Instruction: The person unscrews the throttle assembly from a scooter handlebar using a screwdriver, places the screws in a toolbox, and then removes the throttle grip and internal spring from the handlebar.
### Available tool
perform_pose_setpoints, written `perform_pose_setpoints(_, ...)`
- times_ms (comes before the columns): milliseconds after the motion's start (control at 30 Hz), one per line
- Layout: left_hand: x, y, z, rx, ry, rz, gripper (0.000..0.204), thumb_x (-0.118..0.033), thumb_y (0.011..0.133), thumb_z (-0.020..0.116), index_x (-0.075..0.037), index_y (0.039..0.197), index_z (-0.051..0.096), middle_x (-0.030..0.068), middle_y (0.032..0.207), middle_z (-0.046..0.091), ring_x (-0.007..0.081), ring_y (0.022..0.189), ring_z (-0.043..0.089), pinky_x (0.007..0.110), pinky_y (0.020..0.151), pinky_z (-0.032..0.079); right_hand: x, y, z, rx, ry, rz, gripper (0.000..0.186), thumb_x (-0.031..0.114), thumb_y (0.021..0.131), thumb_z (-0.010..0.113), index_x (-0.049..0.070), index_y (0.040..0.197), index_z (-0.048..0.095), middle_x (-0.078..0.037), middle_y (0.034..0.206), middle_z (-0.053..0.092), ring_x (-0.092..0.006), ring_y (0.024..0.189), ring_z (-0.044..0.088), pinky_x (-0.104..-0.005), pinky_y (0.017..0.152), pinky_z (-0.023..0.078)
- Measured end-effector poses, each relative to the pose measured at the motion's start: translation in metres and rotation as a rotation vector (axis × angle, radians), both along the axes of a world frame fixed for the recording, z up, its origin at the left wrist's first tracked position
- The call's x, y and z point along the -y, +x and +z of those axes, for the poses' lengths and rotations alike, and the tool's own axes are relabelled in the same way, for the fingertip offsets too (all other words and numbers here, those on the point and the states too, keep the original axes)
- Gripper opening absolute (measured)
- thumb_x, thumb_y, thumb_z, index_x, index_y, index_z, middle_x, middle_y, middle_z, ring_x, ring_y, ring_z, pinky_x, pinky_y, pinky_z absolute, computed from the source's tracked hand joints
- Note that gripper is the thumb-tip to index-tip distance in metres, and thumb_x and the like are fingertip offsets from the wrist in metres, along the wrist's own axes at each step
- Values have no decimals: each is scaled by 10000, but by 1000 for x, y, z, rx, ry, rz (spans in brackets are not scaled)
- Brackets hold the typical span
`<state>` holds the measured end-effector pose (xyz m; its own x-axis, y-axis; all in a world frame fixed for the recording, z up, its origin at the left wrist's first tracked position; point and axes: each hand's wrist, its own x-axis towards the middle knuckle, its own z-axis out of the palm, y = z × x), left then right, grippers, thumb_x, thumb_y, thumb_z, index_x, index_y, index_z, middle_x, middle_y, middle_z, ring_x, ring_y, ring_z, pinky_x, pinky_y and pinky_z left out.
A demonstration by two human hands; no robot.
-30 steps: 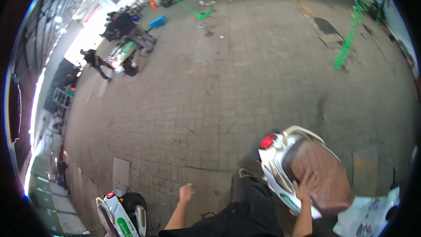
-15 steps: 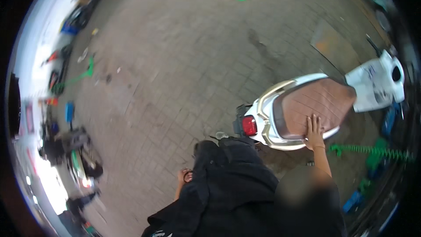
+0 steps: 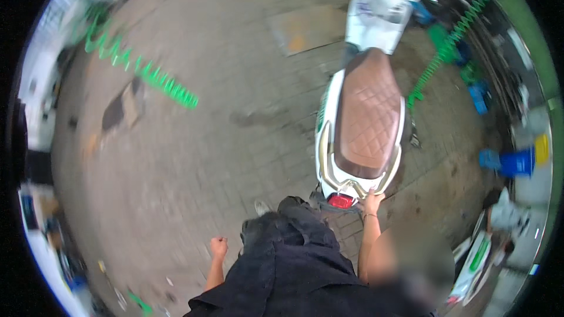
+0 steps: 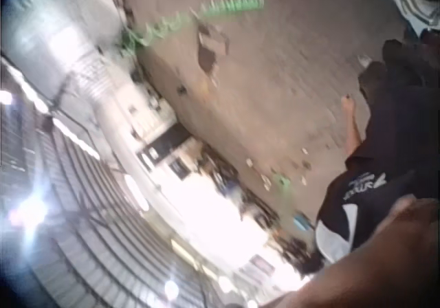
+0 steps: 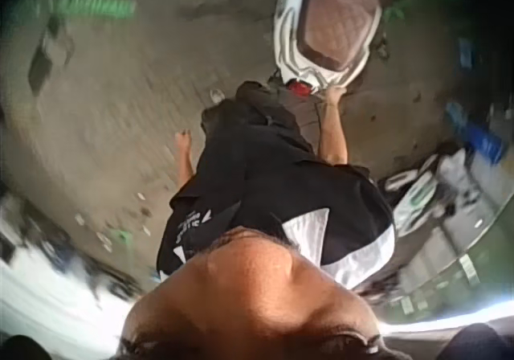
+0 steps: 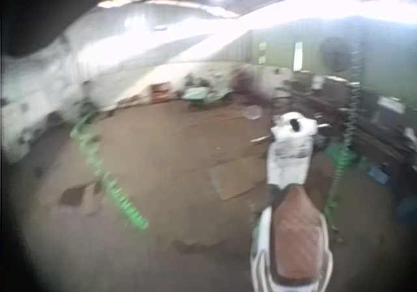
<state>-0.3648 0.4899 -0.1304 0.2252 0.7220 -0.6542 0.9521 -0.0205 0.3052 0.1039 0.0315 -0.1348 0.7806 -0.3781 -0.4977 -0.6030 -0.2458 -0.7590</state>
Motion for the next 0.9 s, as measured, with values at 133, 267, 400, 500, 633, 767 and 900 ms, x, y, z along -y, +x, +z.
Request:
perform_pose_setpoints(133,-177,155,62,149,232,-358,216,-201,898,715,14,906,706,230,887,723,407,881,703,493,777,535,-132,-45,82,-217,324,-62,562,365,1053,530,147,1501,270,-221,1439,466,-392,1070,675,-557,794,604)
perform_pose_setpoints(267,-250,387,93,395,258,-778,206,-204,908,705,-4,946,677,204,933,734,414,939,698,490,801,542,-152,-90,57,-294,452,-9,647,469,1055,515,135,1563,295,-227,1491,462,-430,1209,602,-638,955,504)
perform_pose_setpoints(400,-243,582,150,501,286,-991,199,-200,914,696,-6,953,679,189,928,736,394,927,705,470,799,550,-218,-111,49,-274,672,-160,760,607,1055,396,93,1596,255,-212,1587,387,-438,1437,398,-669,1109,351)
perform_pose_setpoints(500,-239,719,180,533,284,-1104,192,-197,902,707,-12,948,682,175,933,738,379,925,706,476,796,550,-261,-106,25,-135,818,-282,861,710,1032,250,87,1624,211,-160,1631,348,-362,1511,311,-643,1179,258)
perform_pose_setpoints(633,-278,882,174,531,526,-1248,318,-181,829,753,-7,1073,646,200,1120,654,394,1123,572,487,971,473,-340,-81,23,14,1018,-814,917,761,997,252,74,1605,246,-157,1655,311,-409,1530,253,-611,1217,199)
perform_pose_setpoints(767,-278,1034,172,632,929,-1276,713,-237,797,797,43,1382,501,264,1393,521,437,1341,463,511,1148,370,-341,-32,25,127,1092,-1382,885,756,1000,207,118,1611,268,-146,1659,303,-373,1531,268,-561,1247,168)
perform_pose_setpoints(900,-148,1133,239,608,623,-1279,749,-225,803,825,49,1414,488,222,1381,550,403,1301,519,489,1114,432,-335,23,63,143,808,-1471,767,651,1050,279,76,1552,349,-168,1556,448,-426,1391,476,-572,1169,367)
